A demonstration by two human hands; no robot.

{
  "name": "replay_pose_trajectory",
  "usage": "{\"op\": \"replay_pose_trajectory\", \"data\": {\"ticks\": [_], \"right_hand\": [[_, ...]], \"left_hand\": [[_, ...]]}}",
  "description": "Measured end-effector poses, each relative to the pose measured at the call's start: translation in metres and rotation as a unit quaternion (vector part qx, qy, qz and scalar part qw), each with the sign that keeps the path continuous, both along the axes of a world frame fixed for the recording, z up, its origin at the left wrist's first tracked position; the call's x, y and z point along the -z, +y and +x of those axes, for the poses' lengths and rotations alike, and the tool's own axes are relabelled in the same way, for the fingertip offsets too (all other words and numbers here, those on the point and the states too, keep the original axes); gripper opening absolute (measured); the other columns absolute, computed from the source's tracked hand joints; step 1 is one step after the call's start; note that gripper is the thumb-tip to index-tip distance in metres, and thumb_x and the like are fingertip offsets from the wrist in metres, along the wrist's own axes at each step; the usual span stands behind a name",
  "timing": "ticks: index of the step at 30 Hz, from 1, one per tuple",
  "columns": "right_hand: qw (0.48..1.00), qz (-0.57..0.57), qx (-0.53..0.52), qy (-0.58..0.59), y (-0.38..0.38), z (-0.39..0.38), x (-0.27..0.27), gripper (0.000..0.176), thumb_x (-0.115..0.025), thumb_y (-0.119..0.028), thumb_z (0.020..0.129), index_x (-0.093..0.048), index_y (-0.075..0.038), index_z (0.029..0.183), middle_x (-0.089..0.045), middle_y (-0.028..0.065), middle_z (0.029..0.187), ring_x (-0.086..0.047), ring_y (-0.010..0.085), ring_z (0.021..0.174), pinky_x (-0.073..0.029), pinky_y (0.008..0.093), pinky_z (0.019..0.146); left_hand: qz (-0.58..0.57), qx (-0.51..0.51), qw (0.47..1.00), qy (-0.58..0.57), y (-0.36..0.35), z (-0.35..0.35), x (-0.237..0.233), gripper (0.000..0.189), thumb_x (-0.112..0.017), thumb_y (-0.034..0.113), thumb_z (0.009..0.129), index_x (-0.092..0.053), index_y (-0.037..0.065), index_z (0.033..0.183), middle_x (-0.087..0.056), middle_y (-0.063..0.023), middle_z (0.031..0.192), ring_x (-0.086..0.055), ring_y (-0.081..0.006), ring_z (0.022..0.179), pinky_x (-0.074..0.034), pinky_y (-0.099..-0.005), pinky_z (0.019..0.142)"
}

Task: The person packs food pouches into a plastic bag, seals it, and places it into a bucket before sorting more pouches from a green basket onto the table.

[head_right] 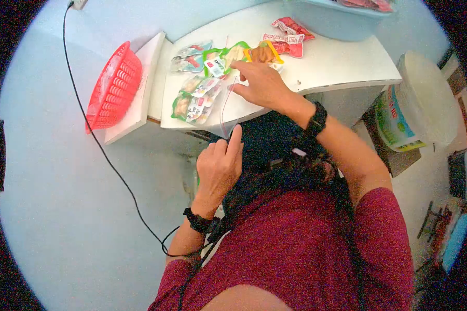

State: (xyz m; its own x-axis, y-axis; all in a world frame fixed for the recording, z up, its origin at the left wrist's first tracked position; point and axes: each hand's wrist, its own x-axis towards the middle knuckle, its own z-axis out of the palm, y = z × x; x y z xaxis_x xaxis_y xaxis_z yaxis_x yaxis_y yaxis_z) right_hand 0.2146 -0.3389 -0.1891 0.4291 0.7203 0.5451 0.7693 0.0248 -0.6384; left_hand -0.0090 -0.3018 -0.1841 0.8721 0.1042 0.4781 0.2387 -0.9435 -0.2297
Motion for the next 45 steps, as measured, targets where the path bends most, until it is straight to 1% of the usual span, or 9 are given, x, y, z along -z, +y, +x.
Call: {"op": "replay_pose_trajectory", "data": {"ticks": [4, 10, 13, 16, 25, 28, 35, 38, 45], "right_hand": [[0.998, -0.047, 0.019, 0.023, 0.016, 0.005, 0.005, 0.020, -0.061, -0.015, 0.082, -0.066, -0.007, 0.099, -0.065, 0.0160, 0.080, -0.063, 0.0351, 0.080, -0.048, 0.0463, 0.066], [0.999, 0.036, 0.039, 0.006, 0.011, 0.018, 0.013, 0.020, -0.060, -0.009, 0.081, -0.070, -0.006, 0.099, -0.066, 0.0151, 0.076, -0.064, 0.0283, 0.068, -0.052, 0.0408, 0.060], [0.947, -0.072, -0.082, 0.302, -0.006, 0.017, -0.010, 0.026, -0.061, -0.005, 0.082, -0.069, -0.005, 0.107, -0.066, 0.0116, 0.076, -0.064, 0.0168, 0.063, -0.052, 0.0294, 0.054], [0.903, -0.032, -0.189, 0.384, -0.004, 0.024, 0.000, 0.031, -0.059, -0.001, 0.085, -0.064, 0.002, 0.115, -0.064, 0.0067, 0.075, -0.061, 0.0080, 0.062, -0.050, 0.0208, 0.054], [0.991, -0.030, -0.111, 0.069, -0.009, 0.020, 0.008, 0.026, -0.067, 0.000, 0.078, -0.070, -0.002, 0.104, -0.068, 0.0106, 0.080, -0.064, 0.0158, 0.072, -0.051, 0.0277, 0.068], [0.971, 0.117, -0.039, -0.205, 0.003, 0.023, 0.004, 0.018, -0.072, -0.008, 0.078, -0.072, -0.005, 0.096, -0.068, 0.0116, 0.080, -0.063, 0.0208, 0.069, -0.050, 0.0310, 0.066], [0.978, 0.114, -0.159, -0.073, 0.041, 0.022, -0.092, 0.015, -0.067, -0.016, 0.085, -0.070, -0.002, 0.087, -0.068, 0.0085, 0.076, -0.062, 0.0170, 0.067, -0.049, 0.0289, 0.062], [0.979, 0.115, -0.168, -0.001, 0.048, 0.015, -0.132, 0.017, -0.063, -0.017, 0.089, -0.069, 0.000, 0.088, -0.067, 0.0055, 0.075, -0.062, 0.0117, 0.068, -0.049, 0.0267, 0.063], [0.909, 0.176, -0.268, 0.266, 0.018, 0.012, -0.146, 0.024, -0.059, -0.019, 0.092, -0.061, -0.001, 0.077, -0.061, 0.0025, 0.066, -0.062, 0.0098, 0.063, -0.046, 0.0224, 0.055]], "left_hand": [[0.023, -0.092, 0.993, 0.076, 0.001, 0.007, -0.001, 0.037, -0.065, 0.022, 0.083, -0.059, 0.010, 0.118, -0.051, -0.0052, 0.073, -0.057, -0.0206, 0.062, -0.048, -0.0340, 0.052], [0.073, -0.104, 0.989, 0.077, 0.006, 0.004, 0.003, 0.015, -0.064, 0.016, 0.080, -0.059, 0.008, 0.091, -0.052, -0.0056, 0.082, -0.057, -0.0215, 0.071, -0.049, -0.0333, 0.055], [0.074, -0.068, 0.995, 0.030, 0.006, -0.004, -0.004, 0.011, -0.062, 0.011, 0.077, -0.056, 0.007, 0.086, -0.051, -0.0057, 0.084, -0.056, -0.0220, 0.074, -0.050, -0.0329, 0.058], [0.072, -0.043, 0.996, 0.005, 0.012, -0.011, -0.011, 0.011, -0.061, 0.007, 0.075, -0.055, 0.006, 0.085, -0.051, -0.0067, 0.085, -0.055, -0.0231, 0.075, -0.050, -0.0333, 0.060], [0.017, 0.009, 0.999, -0.049, 0.028, -0.020, -0.013, 0.017, -0.059, 0.001, 0.075, -0.058, -0.001, 0.092, -0.056, -0.0127, 0.096, -0.057, -0.0269, 0.084, -0.050, -0.0353, 0.070], [-0.015, 0.019, 0.996, -0.084, 0.039, -0.026, -0.022, 0.018, -0.060, -0.001, 0.075, -0.059, -0.001, 0.093, -0.058, -0.0155, 0.098, -0.059, -0.0309, 0.086, -0.051, -0.0387, 0.073], [-0.055, 0.021, 0.984, -0.170, 0.081, -0.038, -0.129, 0.010, -0.060, -0.006, 0.077, -0.061, 0.000, 0.086, -0.062, -0.0145, 0.084, -0.060, -0.0330, 0.077, -0.049, -0.0389, 0.069], [-0.086, -0.018, 0.976, -0.201, 0.095, -0.036, -0.172, 0.006, -0.067, 0.003, 0.082, -0.065, -0.001, 0.086, -0.066, -0.0103, 0.078, -0.062, -0.0179, 0.070, -0.050, -0.0289, 0.066], [-0.432, 0.023, 0.870, -0.238, 0.099, -0.026, -0.192, 0.006, -0.065, 0.003, 0.087, -0.067, -0.001, 0.089, -0.066, -0.0035, 0.078, -0.060, -0.0092, 0.070, -0.050, -0.0226, 0.065]]}}
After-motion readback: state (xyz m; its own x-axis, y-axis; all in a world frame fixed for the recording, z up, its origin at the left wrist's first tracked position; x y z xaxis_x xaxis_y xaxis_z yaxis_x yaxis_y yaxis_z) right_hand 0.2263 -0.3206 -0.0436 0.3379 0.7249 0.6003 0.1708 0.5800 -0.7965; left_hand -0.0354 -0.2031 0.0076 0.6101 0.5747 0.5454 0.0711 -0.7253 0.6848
